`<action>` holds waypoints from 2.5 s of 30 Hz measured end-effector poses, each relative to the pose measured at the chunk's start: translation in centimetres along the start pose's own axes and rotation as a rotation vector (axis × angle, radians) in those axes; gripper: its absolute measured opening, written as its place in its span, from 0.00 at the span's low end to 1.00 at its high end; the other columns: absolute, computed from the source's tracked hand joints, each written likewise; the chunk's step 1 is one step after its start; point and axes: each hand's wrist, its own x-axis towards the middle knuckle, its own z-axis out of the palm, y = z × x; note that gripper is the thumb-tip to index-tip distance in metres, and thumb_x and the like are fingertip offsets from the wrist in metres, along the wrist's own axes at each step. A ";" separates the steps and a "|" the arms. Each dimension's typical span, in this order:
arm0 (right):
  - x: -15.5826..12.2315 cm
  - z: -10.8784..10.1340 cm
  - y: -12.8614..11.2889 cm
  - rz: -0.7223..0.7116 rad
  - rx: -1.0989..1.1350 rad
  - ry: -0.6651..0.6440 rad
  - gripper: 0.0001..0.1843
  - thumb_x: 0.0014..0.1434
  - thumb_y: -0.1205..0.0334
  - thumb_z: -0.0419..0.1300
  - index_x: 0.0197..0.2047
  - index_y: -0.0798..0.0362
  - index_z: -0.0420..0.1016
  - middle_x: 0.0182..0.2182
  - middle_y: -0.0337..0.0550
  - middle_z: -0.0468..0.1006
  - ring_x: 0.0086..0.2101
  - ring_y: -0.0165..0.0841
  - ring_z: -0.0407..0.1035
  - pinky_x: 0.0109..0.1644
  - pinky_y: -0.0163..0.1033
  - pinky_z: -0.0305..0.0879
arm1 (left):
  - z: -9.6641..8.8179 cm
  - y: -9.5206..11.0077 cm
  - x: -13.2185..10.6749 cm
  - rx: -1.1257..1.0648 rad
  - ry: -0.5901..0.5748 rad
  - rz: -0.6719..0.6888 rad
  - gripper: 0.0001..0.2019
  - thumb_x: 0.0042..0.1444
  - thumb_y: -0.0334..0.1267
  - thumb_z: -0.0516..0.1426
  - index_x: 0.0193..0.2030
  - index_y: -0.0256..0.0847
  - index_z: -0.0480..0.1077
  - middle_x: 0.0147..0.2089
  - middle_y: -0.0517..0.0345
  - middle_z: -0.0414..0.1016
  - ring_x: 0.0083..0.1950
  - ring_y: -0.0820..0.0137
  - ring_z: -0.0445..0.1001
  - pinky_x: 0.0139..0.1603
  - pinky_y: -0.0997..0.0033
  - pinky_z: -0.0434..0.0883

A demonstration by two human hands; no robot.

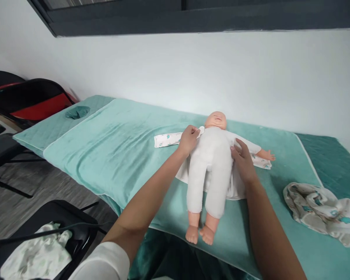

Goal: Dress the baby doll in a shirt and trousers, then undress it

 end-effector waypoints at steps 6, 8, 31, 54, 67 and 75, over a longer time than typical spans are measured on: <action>0.1 1.1 0.5 -0.054 -0.012 -0.170 0.44 0.57 0.34 0.62 0.71 0.40 0.56 0.69 0.48 0.62 0.70 0.46 0.52 0.71 0.57 0.56 | -0.6 1.3 1.3 -0.009 -0.017 0.015 0.08 0.62 0.36 0.56 0.32 0.40 0.65 0.30 0.64 0.65 0.32 0.74 0.64 0.37 0.72 0.60; 0.2 1.1 0.5 -0.059 -0.004 -0.223 0.45 0.58 0.34 0.61 0.72 0.40 0.54 0.71 0.47 0.59 0.71 0.46 0.49 0.72 0.56 0.54 | -0.6 1.4 1.4 0.037 -0.016 0.013 0.08 0.62 0.36 0.56 0.31 0.40 0.65 0.30 0.63 0.66 0.32 0.74 0.64 0.37 0.72 0.61; 0.2 0.9 1.2 -0.041 -0.001 -0.242 0.45 0.60 0.35 0.61 0.73 0.43 0.51 0.70 0.51 0.60 0.70 0.43 0.53 0.71 0.55 0.56 | -3.1 1.3 -7.9 0.370 -0.057 0.200 0.04 0.63 0.39 0.56 0.40 0.43 0.70 0.43 0.56 0.76 0.43 0.68 0.73 0.49 0.65 0.70; -0.3 0.8 0.4 0.003 -0.025 -0.250 0.48 0.57 0.33 0.62 0.73 0.44 0.51 0.69 0.53 0.62 0.65 0.47 0.61 0.69 0.56 0.60 | -3.3 0.3 -8.3 0.089 -0.091 0.122 0.07 0.62 0.39 0.53 0.39 0.43 0.71 0.36 0.60 0.76 0.36 0.71 0.73 0.41 0.70 0.70; -0.4 0.7 0.4 -0.008 -0.058 -0.231 0.43 0.60 0.37 0.61 0.73 0.41 0.53 0.69 0.48 0.61 0.65 0.45 0.61 0.69 0.55 0.59 | -11.7 -9.6 -2.3 1.107 0.097 0.132 0.31 0.62 0.26 0.42 0.73 0.40 0.56 0.74 0.45 0.59 0.74 0.54 0.56 0.68 0.45 0.59; -0.3 0.8 0.7 -0.065 -0.038 -0.231 0.41 0.61 0.39 0.61 0.72 0.41 0.55 0.66 0.47 0.67 0.62 0.44 0.66 0.66 0.54 0.65 | -14.3 -11.1 1.1 1.104 0.124 0.124 0.28 0.67 0.33 0.39 0.72 0.39 0.58 0.71 0.44 0.65 0.72 0.55 0.60 0.70 0.49 0.55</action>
